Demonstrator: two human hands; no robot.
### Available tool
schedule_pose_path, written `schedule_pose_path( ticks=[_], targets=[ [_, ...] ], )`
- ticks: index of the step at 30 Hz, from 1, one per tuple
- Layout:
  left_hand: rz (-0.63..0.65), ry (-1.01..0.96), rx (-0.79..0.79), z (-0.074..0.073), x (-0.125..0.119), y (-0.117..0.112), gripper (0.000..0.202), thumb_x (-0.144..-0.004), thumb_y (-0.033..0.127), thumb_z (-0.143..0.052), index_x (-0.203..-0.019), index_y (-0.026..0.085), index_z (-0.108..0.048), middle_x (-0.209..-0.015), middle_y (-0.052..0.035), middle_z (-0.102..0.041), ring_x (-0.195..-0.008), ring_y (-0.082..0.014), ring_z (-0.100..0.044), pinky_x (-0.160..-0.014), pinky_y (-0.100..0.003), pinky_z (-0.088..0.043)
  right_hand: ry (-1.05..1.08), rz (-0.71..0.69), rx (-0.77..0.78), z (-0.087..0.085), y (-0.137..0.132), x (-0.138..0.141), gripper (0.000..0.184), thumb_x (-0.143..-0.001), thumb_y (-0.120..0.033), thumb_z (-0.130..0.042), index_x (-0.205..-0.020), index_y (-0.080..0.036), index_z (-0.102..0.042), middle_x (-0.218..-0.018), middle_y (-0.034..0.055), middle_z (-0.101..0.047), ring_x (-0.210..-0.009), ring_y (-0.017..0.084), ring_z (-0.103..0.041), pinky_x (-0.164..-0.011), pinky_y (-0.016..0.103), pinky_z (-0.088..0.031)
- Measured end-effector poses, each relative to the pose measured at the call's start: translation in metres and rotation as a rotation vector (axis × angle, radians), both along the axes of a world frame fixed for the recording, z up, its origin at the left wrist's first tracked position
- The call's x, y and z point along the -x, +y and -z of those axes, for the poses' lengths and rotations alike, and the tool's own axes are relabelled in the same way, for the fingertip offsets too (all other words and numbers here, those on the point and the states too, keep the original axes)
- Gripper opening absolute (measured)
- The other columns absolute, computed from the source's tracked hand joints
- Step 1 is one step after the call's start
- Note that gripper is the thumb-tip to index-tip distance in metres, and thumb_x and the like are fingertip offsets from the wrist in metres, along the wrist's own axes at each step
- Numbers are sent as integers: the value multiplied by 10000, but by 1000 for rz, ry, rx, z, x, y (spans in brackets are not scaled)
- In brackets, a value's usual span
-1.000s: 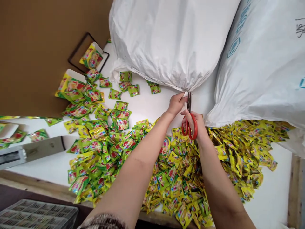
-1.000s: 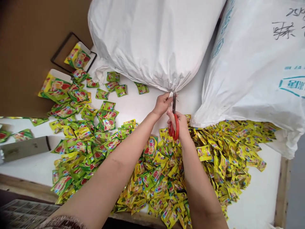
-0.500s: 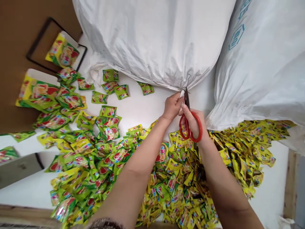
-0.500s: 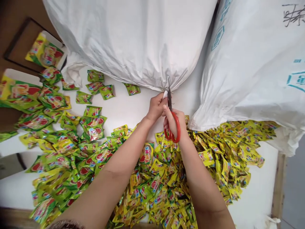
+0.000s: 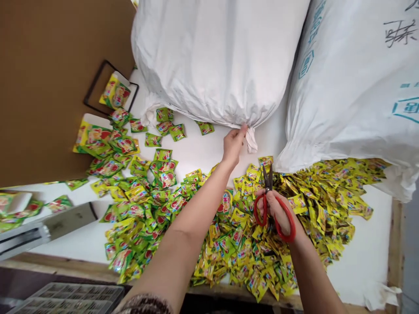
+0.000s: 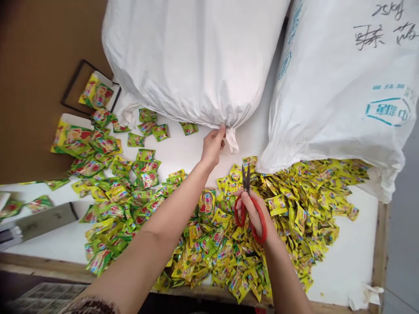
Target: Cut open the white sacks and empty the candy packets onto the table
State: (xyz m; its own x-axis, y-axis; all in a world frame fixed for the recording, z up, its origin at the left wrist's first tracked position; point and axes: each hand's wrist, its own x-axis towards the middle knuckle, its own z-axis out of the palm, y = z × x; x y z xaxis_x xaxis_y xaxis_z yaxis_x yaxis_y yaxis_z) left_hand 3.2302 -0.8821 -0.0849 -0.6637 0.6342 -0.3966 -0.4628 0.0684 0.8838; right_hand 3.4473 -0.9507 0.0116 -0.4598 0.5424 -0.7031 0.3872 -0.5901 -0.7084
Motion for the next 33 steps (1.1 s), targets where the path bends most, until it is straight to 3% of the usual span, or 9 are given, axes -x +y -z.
schedule_pose_path(
  ticks=[3,8,12,16,21,23,25,29,33],
  targets=[
    [-82,-98,44,-10,10,10,353,-750,375,-737,-564,149,-538,-520,35,-504,-486,-56,-396,-490,-208,-297,28,35,48,1,-24,4,478,-864,-638,-577,-975,-176,-635,-681,5,-586,-570,123,-537,-518,235,-444],
    [45,-118,55,-9,22,-8,224,-631,259,-780,-572,129,-608,-541,4,-596,-463,-57,-455,-468,-207,-301,6,61,26,-5,-38,9,488,-858,-634,-582,-992,-168,-634,-701,7,-594,-578,127,-549,-522,239,-442],
    [76,-173,35,-6,21,-23,165,-650,237,-732,-593,126,-624,-569,-16,-626,-452,-57,-461,-455,-204,-298,-37,-55,-98,-14,-12,25,461,-843,-633,-590,-951,-185,-613,-665,-1,-587,-530,132,-526,-484,255,-426],
    [67,-225,-15,-5,21,-27,142,-652,229,-742,-661,124,-649,-605,-10,-628,-491,-57,-486,-483,-193,-330,-123,-189,-219,-11,30,55,520,-734,-687,-659,-828,-178,-603,-603,-6,-581,-494,122,-522,-475,244,-426],
    [52,-208,7,-18,29,-25,185,-709,301,-743,-771,153,-652,-734,-16,-664,-521,-66,-512,-469,-196,-315,-243,-305,-357,2,66,84,568,-688,-747,-656,-724,-186,-567,-539,-13,-559,-442,115,-509,-435,229,-405],
    [47,-160,58,-23,34,-22,244,-745,373,-741,-741,153,-636,-731,-27,-670,-517,-71,-508,-462,-201,-299,-281,-345,-438,4,74,88,577,-705,-762,-626,-703,-188,-566,-536,-10,-560,-447,117,-508,-439,229,-389],
    [22,-95,107,-26,37,-19,248,-772,336,-733,-670,144,-614,-663,-28,-654,-504,-69,-487,-470,-201,-300,-323,-394,-512,5,82,90,583,-724,-768,-600,-695,-186,-585,-541,-2,-569,-466,123,-513,-460,236,-380],
    [-8,-40,89,-16,37,-20,205,-775,157,-697,-603,136,-587,-572,-4,-616,-488,-67,-469,-502,-201,-331,-456,-571,-696,2,99,89,580,-765,-749,-579,-765,-177,-679,-616,35,-635,-587,165,-576,-569,263,-398],
    [-68,-44,2,-1,31,-24,167,-767,131,-684,-633,143,-586,-557,23,-586,-520,-85,-513,-531,-202,-366,-659,-896,-930,-4,113,91,575,-844,-718,-517,-822,-177,-709,-739,102,-699,-736,238,-638,-638,299,-382]
  ],
)
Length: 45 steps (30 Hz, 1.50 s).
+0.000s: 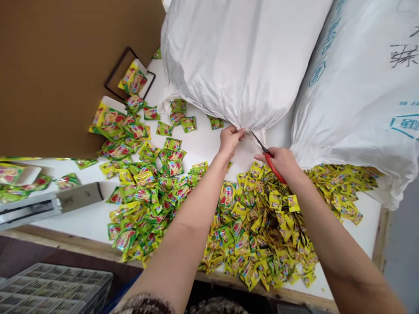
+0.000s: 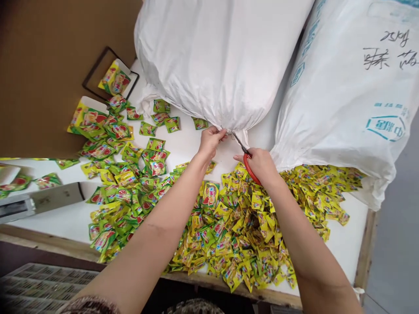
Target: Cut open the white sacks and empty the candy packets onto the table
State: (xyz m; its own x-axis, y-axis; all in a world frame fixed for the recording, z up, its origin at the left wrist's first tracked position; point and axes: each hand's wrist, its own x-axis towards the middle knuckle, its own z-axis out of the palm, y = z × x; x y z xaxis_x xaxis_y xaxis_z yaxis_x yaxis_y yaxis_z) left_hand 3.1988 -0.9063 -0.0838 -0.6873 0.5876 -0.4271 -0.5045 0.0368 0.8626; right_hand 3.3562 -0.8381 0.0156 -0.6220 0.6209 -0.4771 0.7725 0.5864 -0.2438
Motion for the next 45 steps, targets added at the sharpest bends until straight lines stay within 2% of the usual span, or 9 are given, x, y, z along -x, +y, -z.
schedule_pose_path(
  ticks=[6,10,16,27,31,34,38,42,45],
  targets=[
    [1,58,-18,5,-2,-3,173,-778,145,-676,-640,153,-572,-555,27,-568,-533,-93,-497,-542,-207,-373,-245,-295,-316,-20,3,13,569,-952,-619,-403,-982,-124,-681,-857,189,-703,-778,291,-663,-605,318,-326],
    [56,66,-33,5,1,-8,170,-797,159,-658,-649,156,-575,-550,28,-557,-521,-90,-471,-544,-211,-366,-276,-468,-380,-31,15,13,499,-959,-563,-432,-1048,-130,-664,-893,171,-692,-788,287,-662,-578,308,-279],
    [108,134,-5,12,5,-9,237,-809,222,-675,-616,168,-548,-555,28,-543,-540,-96,-457,-569,-221,-351,-232,-462,-382,-34,35,5,576,-930,-655,-405,-1086,-171,-676,-841,137,-687,-751,255,-634,-580,312,-271],
    [69,106,4,10,0,-9,257,-808,237,-701,-615,177,-543,-561,29,-500,-557,-99,-424,-585,-217,-337,-161,-354,-211,-18,34,14,632,-873,-726,-462,-968,-166,-739,-752,137,-701,-700,261,-634,-594,324,-318],
    [32,94,-1,11,2,-9,253,-806,221,-703,-615,174,-543,-561,37,-489,-557,-95,-417,-595,-215,-338,-190,-414,-275,-15,38,26,575,-884,-665,-507,-1006,-153,-738,-810,157,-712,-748,282,-641,-607,322,-315],
    [28,93,-2,9,5,-10,255,-823,203,-683,-618,169,-534,-560,39,-485,-548,-87,-409,-583,-210,-331,-146,-482,-280,-2,50,31,486,-873,-590,-578,-1047,-163,-732,-836,137,-719,-791,281,-642,-634,311,-321],
    [81,65,-8,5,11,-14,269,-846,202,-655,-614,167,-523,-562,36,-485,-547,-86,-420,-569,-211,-330,23,-473,-184,24,63,21,447,-876,-541,-588,-1120,-188,-713,-861,90,-723,-801,248,-642,-668,294,-350],
    [87,100,17,6,12,-15,286,-856,207,-642,-609,174,-503,-565,34,-480,-556,-91,-432,-583,-217,-343,111,-433,-213,44,61,6,412,-888,-509,-582,-1108,-186,-714,-927,88,-722,-822,239,-645,-686,289,-365],
    [52,141,59,10,12,-12,304,-851,217,-654,-598,175,-491,-562,35,-475,-563,-91,-431,-592,-219,-341,173,-365,-164,49,52,-3,411,-885,-545,-581,-1016,-186,-733,-851,82,-717,-758,226,-632,-661,285,-360]
  ],
)
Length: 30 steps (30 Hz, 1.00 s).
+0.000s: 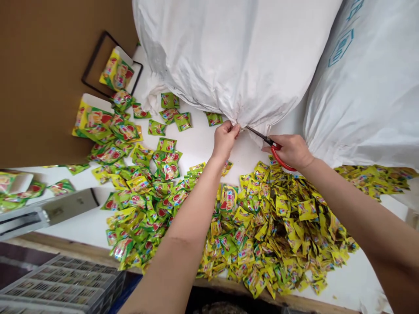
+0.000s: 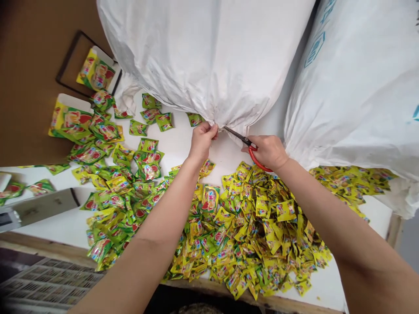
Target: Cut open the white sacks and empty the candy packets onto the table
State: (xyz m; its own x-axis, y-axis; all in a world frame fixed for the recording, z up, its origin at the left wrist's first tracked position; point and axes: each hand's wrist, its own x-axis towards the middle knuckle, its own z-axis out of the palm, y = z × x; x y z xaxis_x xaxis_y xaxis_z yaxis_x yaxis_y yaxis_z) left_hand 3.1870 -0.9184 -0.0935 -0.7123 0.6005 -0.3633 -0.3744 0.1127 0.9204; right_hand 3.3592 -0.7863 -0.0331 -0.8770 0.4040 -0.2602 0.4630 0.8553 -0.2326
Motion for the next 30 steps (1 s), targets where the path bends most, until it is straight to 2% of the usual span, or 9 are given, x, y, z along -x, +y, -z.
schedule_pose_path(
  ticks=[3,7,9,13,19,23,26,28,30],
  targets=[
    [-35,0,28,2,-2,4,314,-839,243,-680,-601,173,-486,-570,36,-469,-568,-89,-429,-596,-217,-339,81,111,194,-2,-15,-10,473,-868,-608,-575,-990,-183,-742,-763,60,-704,-667,196,-603,-633,275,-365],
    [-23,-54,-37,-4,-10,1,336,-846,298,-682,-616,177,-469,-583,33,-459,-587,-95,-449,-605,-218,-357,112,303,401,-14,-38,-23,586,-812,-697,-581,-953,-154,-752,-666,46,-674,-603,183,-581,-597,270,-374],
    [-19,-106,-92,-8,-16,-4,330,-857,338,-671,-644,181,-474,-613,27,-486,-595,-95,-474,-603,-221,-368,59,358,408,-24,-45,-23,600,-796,-715,-582,-946,-158,-744,-680,55,-682,-621,196,-595,-607,277,-387],
    [-36,-252,-175,-13,-27,-2,280,-865,397,-654,-752,183,-512,-735,7,-573,-634,-92,-558,-575,-216,-372,-25,284,355,-38,-46,-17,518,-858,-666,-533,-999,-191,-683,-865,84,-714,-749,223,-636,-676,292,-419],
    [-43,-282,-105,-19,-29,12,133,-772,210,-707,-755,151,-588,-632,16,-603,-522,-65,-508,-560,-211,-402,33,344,331,-47,-68,-35,516,-830,-675,-557,-979,-198,-684,-715,48,-650,-647,209,-580,-624,297,-424],
    [37,-120,71,-20,-21,-15,60,-706,101,-646,-688,152,-622,-534,16,-584,-488,-86,-514,-511,-211,-375,90,480,402,-55,-100,-71,533,-744,-669,-662,-999,-203,-698,-656,18,-606,-614,198,-526,-614,312,-438],
    [22,-126,228,-14,-20,-46,81,-664,76,-617,-658,156,-631,-474,25,-547,-460,-93,-490,-487,-211,-351,105,633,575,-63,-121,-87,503,-704,-616,-729,-997,-209,-696,-688,12,-611,-633,191,-519,-613,315,-437],
    [12,-199,202,-11,-21,-55,61,-675,98,-625,-688,156,-637,-497,28,-556,-460,-80,-475,-489,-204,-350,125,733,749,-69,-131,-88,478,-698,-581,-748,-994,-210,-688,-674,1,-586,-612,176,-507,-573,300,-419],
    [6,-245,74,-13,-24,-50,66,-715,171,-667,-779,160,-659,-601,16,-615,-491,-67,-488,-501,-194,-359,159,820,897,-73,-137,-82,468,-715,-559,-740,-1024,-215,-672,-613,-25,-525,-553,156,-471,-509,278,-379]
  ],
)
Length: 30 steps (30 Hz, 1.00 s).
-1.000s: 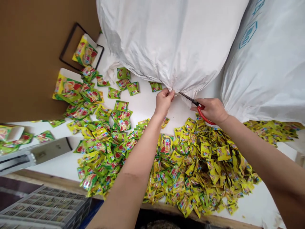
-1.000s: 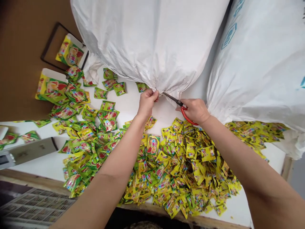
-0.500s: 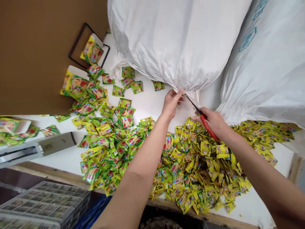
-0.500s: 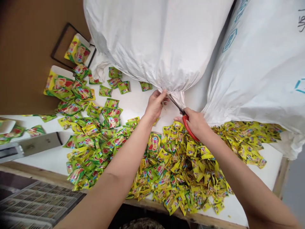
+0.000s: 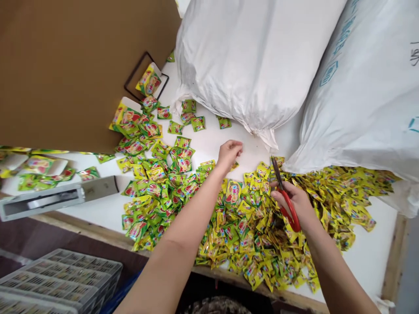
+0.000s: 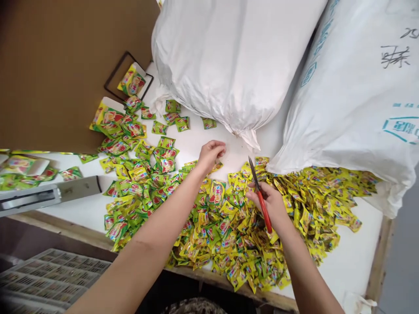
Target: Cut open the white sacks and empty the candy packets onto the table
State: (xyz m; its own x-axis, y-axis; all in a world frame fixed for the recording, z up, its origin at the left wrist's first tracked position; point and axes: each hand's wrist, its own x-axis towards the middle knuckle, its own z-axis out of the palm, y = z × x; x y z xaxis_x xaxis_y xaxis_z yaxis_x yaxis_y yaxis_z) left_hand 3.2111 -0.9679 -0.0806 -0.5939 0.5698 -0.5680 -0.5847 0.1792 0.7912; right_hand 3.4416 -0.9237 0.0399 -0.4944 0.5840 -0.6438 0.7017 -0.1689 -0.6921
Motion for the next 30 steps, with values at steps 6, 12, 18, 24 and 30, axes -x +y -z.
schedule_pose_path(
  ticks=[6,12,18,24,30],
  targets=[
    [-2,-48,-16,-18,-16,60,260,-825,310,-676,-639,145,-599,-646,-39,-650,-494,-77,-509,-480,-215,-330,74,103,50,-2,-20,16,469,-722,-522,-753,-1055,-205,-656,-591,-41,-495,-494,116,-417,-448,245,-332],
    [11,67,-43,-32,4,21,261,-816,222,-628,-571,137,-593,-490,12,-536,-442,-56,-432,-470,-197,-308,64,133,82,4,-22,18,543,-692,-564,-769,-1053,-174,-656,-551,-55,-467,-456,97,-382,-431,239,-311],
    [99,83,-21,-48,23,1,247,-788,217,-584,-559,151,-523,-503,30,-461,-444,-51,-388,-434,-200,-213,132,149,120,15,-5,33,562,-677,-578,-780,-1029,-161,-646,-615,-36,-514,-504,98,-442,-446,230,-335],
    [130,167,-75,-37,15,-1,285,-839,317,-558,-600,168,-510,-525,44,-428,-467,-64,-375,-477,-211,-276,209,-33,210,47,25,83,581,-693,-659,-725,-974,-155,-658,-642,-11,-569,-527,99,-505,-492,227,-419],
    [123,285,-76,-31,16,2,307,-851,303,-532,-586,178,-441,-534,52,-386,-515,-79,-335,-515,-226,-266,234,-161,205,67,58,142,576,-620,-696,-759,-761,-158,-611,-586,-17,-552,-493,86,-496,-450,206,-398]
  ],
)
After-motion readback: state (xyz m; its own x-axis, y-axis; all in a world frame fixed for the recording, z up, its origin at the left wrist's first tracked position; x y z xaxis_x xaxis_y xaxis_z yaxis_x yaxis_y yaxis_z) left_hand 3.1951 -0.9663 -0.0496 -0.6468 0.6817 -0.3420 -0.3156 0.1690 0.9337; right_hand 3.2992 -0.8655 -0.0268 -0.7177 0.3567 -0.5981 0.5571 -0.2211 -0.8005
